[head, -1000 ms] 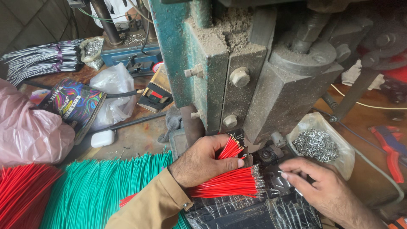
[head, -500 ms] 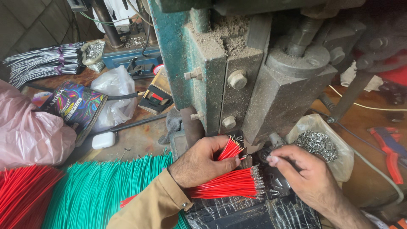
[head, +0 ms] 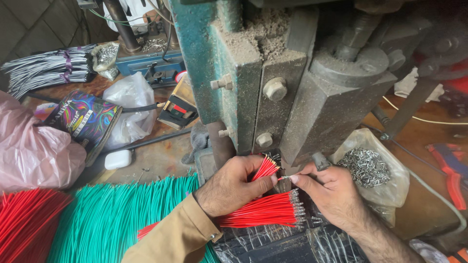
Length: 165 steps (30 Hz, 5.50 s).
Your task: The person holds a bundle of red insulated wires and places the stripped end of one wire into a press machine, operates the press to crimp a metal terminal onto the wire end, then sets the finished wire aside and repeats the process with the next wire, occasionally taking terminals from a container.
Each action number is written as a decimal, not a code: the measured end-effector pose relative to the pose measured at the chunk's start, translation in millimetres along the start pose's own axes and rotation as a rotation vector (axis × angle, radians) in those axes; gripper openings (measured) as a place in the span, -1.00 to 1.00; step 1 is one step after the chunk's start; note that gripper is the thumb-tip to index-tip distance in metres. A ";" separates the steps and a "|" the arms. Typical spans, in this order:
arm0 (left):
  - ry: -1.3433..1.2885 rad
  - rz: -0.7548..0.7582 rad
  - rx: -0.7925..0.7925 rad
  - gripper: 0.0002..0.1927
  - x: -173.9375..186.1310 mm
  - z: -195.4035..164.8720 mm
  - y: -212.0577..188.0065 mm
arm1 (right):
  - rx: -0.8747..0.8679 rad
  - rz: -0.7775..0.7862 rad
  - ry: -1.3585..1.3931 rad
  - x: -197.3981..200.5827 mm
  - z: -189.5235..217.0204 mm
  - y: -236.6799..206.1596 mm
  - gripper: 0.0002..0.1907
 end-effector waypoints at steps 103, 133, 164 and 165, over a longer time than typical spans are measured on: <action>-0.146 0.008 0.077 -0.84 -4.0 4.5 -0.2 | -0.003 -0.007 0.029 2.4 8.7 -7.6 -0.86; -0.208 0.038 -0.042 -0.87 -3.7 9.0 0.3 | -0.122 0.016 -0.490 33.9 30.1 -42.2 -0.79; -0.224 0.049 -0.042 -0.87 -4.5 12.3 2.0 | 0.022 -0.103 -0.379 24.4 25.0 -44.6 -0.85; -0.223 0.048 -0.052 -0.88 -4.8 12.0 1.6 | 0.047 -0.107 -0.392 22.8 26.9 -44.3 -0.85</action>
Point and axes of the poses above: each hand's wrist, its own y-axis towards the middle knuckle, its own x-axis out of the back of the hand, z = x × y, the point moved 6 cm from there along y, towards the middle knuckle, and after that the axes turned 12 degrees about z, right-handed, at the moved point
